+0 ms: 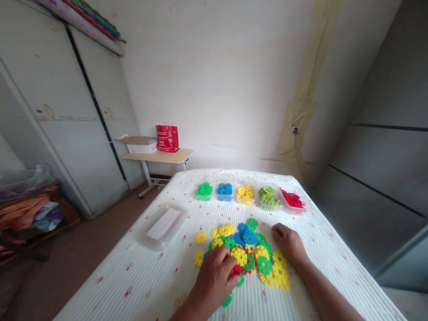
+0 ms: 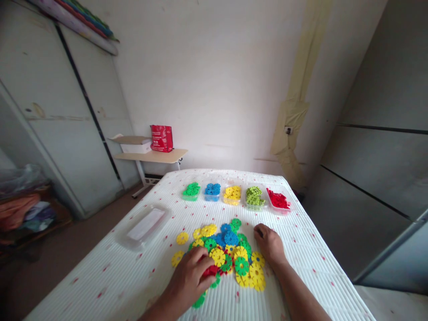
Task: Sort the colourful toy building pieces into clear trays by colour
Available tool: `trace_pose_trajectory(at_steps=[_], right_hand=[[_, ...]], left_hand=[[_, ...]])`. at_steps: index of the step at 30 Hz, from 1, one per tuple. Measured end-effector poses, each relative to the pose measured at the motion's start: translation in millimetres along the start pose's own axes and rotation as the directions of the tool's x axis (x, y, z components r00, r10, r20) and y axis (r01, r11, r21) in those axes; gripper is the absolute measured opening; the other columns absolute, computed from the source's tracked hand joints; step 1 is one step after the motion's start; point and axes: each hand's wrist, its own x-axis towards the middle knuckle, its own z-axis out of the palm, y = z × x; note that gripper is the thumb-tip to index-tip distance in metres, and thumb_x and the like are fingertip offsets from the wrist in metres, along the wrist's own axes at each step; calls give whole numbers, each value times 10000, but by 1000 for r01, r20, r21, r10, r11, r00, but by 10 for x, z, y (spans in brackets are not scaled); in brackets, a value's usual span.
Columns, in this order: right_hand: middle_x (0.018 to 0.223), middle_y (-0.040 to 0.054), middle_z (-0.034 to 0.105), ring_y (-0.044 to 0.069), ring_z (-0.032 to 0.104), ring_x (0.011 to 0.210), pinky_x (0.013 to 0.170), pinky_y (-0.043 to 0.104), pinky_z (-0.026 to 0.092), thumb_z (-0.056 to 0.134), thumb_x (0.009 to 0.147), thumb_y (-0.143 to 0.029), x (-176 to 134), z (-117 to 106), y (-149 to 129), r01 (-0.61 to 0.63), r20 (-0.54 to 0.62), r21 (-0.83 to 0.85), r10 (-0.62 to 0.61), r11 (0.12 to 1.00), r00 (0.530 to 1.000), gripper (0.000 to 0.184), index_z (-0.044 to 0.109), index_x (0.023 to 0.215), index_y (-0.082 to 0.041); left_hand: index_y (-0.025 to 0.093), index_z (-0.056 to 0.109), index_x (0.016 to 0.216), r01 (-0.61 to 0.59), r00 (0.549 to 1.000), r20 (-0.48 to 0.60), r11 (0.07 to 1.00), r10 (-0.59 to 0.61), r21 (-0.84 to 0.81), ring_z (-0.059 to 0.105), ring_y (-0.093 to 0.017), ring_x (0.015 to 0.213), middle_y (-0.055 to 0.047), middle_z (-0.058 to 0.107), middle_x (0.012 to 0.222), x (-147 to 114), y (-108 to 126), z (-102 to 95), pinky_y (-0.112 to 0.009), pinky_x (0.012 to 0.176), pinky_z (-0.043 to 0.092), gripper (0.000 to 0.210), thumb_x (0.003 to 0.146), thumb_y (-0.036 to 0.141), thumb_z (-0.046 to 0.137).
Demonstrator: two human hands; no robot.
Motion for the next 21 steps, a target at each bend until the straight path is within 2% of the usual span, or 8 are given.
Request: trace_pose_trajectory(at_steps=[5, 12, 15, 17, 19, 21], right_hand=[[708, 17, 625, 172, 580, 675, 612, 259, 397, 395, 762, -305, -5, 10, -3, -11, 8, 7, 11, 1000, 1000, 196, 562, 734, -207], [707, 21, 620, 172, 579, 680, 635, 270, 416, 394, 780, -293, -14, -8, -10, 29, -11, 12, -29, 1000, 1000, 199, 564, 736, -200], [741, 33, 624, 164, 579, 681, 637, 270, 434, 402, 802, -294, -52, -13, -146, 86, -18, 55, -85, 995, 996, 202, 576, 777, -195], [781, 40, 625, 149, 577, 668, 629, 263, 448, 416, 819, -290, -101, 3, -321, 169, -19, 127, -168, 977, 986, 194, 581, 842, -191], [844, 48, 628, 143, 584, 697, 654, 262, 468, 452, 818, -276, -164, 37, -539, 289, -12, 206, -293, 935, 956, 189, 580, 930, -195], [927, 56, 631, 155, 593, 807, 732, 274, 478, 494, 802, -247, -228, 79, -759, 416, 5, 266, -433, 870, 902, 221, 576, 1004, -208]], left_hand=[[183, 584, 692, 15, 999, -36, 997, -18, -70, 526, -158, 799, -32, 535, 847, 18, 4, -6, -274, 713, 430, 171, 672, 32, 507], [211, 618, 904, 42, 982, -154, 926, -106, -374, 555, -181, 915, -55, 582, 962, 63, -110, -75, -306, 814, 455, 218, 711, 133, 553], [213, 608, 978, 102, 962, -165, 842, -219, -529, 578, -177, 871, -47, 615, 946, 73, -166, -95, -295, 780, 470, 273, 709, 184, 573], [201, 584, 1029, 161, 944, -121, 748, -307, -643, 590, -167, 822, -39, 628, 910, 84, -190, -99, -282, 750, 477, 314, 716, 219, 577], [182, 553, 1055, 189, 930, -69, 631, -360, -752, 594, -162, 821, -39, 628, 912, 99, -209, -98, -275, 753, 474, 349, 714, 244, 590], [171, 519, 1068, 190, 924, -29, 524, -382, -830, 591, -165, 852, -48, 621, 942, 113, -228, -99, -274, 771, 467, 390, 699, 257, 615]])
